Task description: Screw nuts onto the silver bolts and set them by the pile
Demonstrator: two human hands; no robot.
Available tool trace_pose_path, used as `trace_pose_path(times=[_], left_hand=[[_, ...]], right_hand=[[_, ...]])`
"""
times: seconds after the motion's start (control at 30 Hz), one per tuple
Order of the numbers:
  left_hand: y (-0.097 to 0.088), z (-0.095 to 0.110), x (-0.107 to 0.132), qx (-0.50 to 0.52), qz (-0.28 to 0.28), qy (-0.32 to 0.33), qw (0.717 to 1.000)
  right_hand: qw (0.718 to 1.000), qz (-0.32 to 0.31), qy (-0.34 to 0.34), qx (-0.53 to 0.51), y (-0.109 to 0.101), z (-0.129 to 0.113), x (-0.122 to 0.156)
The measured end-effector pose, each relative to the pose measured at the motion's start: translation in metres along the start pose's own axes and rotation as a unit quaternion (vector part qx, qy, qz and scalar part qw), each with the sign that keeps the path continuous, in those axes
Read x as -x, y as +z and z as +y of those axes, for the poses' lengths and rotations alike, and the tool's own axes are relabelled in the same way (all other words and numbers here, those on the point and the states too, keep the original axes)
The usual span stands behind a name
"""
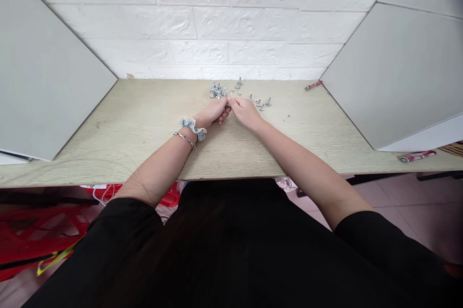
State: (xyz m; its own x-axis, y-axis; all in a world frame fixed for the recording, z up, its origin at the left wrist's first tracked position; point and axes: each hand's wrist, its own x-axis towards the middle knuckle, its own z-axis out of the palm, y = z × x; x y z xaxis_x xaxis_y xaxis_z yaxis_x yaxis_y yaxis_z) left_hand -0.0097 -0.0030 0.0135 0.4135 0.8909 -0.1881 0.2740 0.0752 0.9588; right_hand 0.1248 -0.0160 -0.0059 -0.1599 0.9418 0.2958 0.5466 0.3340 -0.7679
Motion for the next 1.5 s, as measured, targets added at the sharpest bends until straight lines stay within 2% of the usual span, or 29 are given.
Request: trace_pose_path(times=[0.43,0.7,1.0,1.17,1.37,1.5], left_hand=[[0.004,0.008,0.009,-0.021,0.041,0.008,0.999],[0.005,0.006,0.008,-0.060,0.035,0.017,0.997],[0.007,0.008,0.009,-0.123,0.052,0.005,0.991],[0.007,0.006,0.006,-0.173,0.071,-0.014,0.982],[0.005,0.002,0.002,-0.254,0.073,0.018,0.964],[0.006,0.002,0.003,-0.335,0.082,0.052,0.937]], right_hand=[[1.000,-0.008,-0.013,0.023,0.000,-0.005,0.004],[0.999,0.012,-0.010,0.038,0.001,-0.008,0.005],[0.997,-0.029,0.017,0.065,-0.002,-0.011,0.006],[0.992,-0.062,0.018,0.107,-0.003,-0.012,0.008],[0.982,-0.098,0.025,0.158,-0.006,-0.016,0.011],[0.977,-0.116,0.023,0.176,-0.009,-0.018,0.012]])
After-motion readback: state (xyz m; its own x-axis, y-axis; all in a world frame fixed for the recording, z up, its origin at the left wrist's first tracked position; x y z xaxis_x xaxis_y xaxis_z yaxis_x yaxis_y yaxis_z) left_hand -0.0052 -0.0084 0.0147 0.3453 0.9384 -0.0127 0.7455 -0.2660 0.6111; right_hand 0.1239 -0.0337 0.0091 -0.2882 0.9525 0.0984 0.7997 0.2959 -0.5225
